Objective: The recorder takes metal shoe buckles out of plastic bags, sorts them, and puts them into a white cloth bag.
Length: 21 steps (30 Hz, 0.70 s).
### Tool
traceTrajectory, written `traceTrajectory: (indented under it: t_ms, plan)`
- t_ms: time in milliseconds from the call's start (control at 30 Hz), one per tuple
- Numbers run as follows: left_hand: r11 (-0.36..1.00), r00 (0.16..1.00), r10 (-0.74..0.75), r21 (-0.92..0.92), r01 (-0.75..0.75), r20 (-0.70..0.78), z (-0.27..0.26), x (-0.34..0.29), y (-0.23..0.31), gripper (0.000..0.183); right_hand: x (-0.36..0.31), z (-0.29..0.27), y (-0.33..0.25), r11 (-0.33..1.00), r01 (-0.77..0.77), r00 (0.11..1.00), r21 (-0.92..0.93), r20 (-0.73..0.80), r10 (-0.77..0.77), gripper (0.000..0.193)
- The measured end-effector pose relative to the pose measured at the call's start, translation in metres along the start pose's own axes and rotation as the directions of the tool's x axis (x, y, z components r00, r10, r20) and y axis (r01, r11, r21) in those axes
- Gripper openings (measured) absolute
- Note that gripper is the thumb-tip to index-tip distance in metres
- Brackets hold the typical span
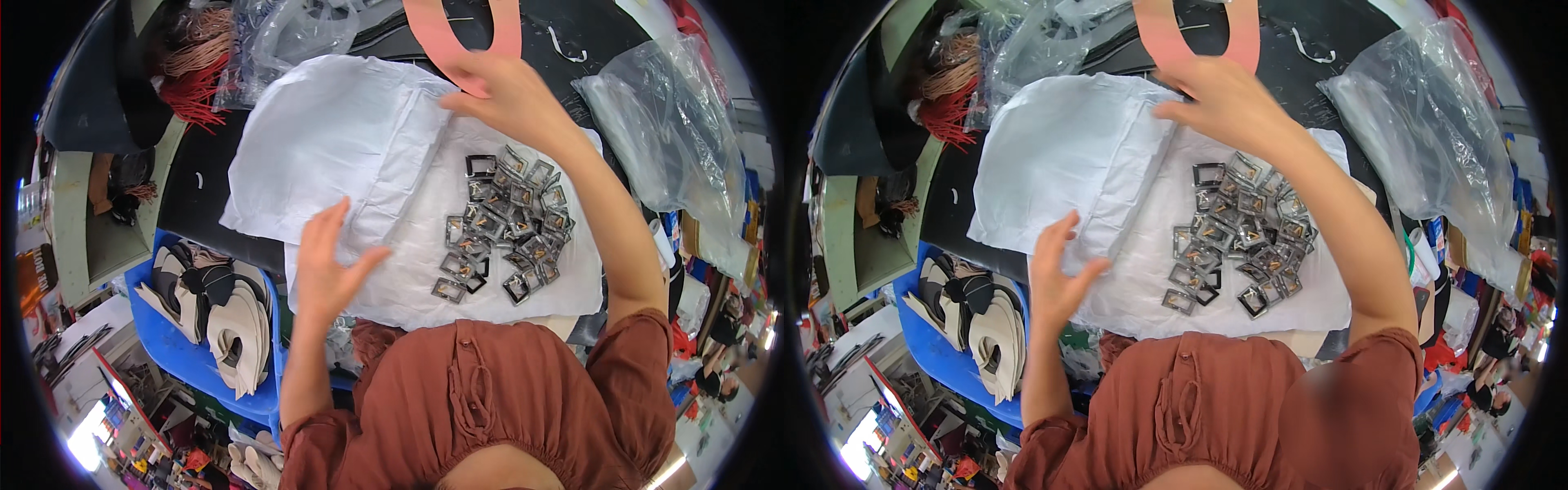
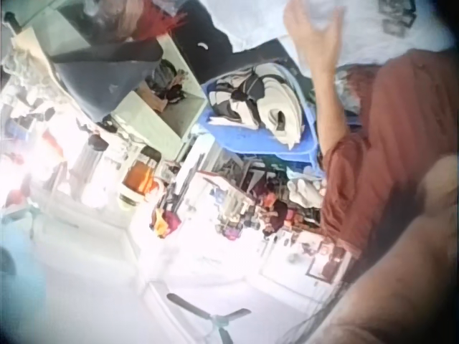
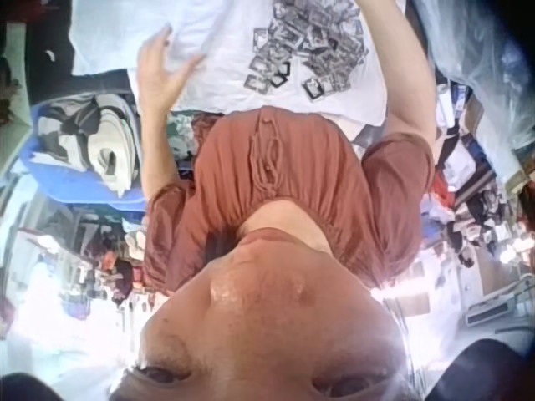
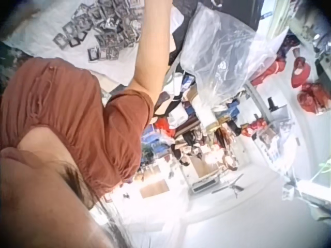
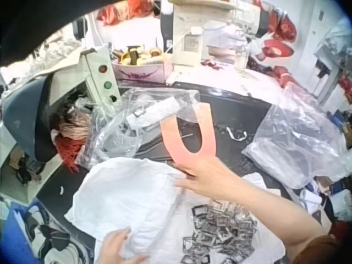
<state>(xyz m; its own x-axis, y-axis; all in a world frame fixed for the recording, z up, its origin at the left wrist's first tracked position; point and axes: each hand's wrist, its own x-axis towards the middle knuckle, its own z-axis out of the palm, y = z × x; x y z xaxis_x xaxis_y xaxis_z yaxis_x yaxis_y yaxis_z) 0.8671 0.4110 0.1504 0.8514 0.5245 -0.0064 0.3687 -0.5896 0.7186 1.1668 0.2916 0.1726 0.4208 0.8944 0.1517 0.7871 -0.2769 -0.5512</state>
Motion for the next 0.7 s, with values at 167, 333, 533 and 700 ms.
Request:
traceTrajectory:
  t_ms: [167,333,533,700]
  plan:
    - [0.979,0.991,0.068,0.198,-0.044,-0.113,0.033,-0.004,0.011,0.065,0.082,0.080,-0.025,0.981,0.192,0.980,0.000,-0.051,-0.192,0.052]
    - [0.934,0.983,0.153,0.339,-0.111,-0.101,0.027,0.003,0.023,0.060,0.113,0.075,-0.047,1.000,-0.005,1.000,0.029,0.003,0.005,0.039]
    - [0.830,0.909,0.417,0.402,-0.386,0.011,0.040,-0.012,0.020,0.038,0.140,0.031,-0.045,0.981,-0.101,0.984,-0.164,-0.159,0.074,0.042]
    - [0.954,0.958,0.275,-0.097,-0.282,-0.085,0.024,0.003,0.021,0.036,0.133,0.068,0.001,0.972,0.211,0.856,-0.104,-0.460,-0.235,0.043]
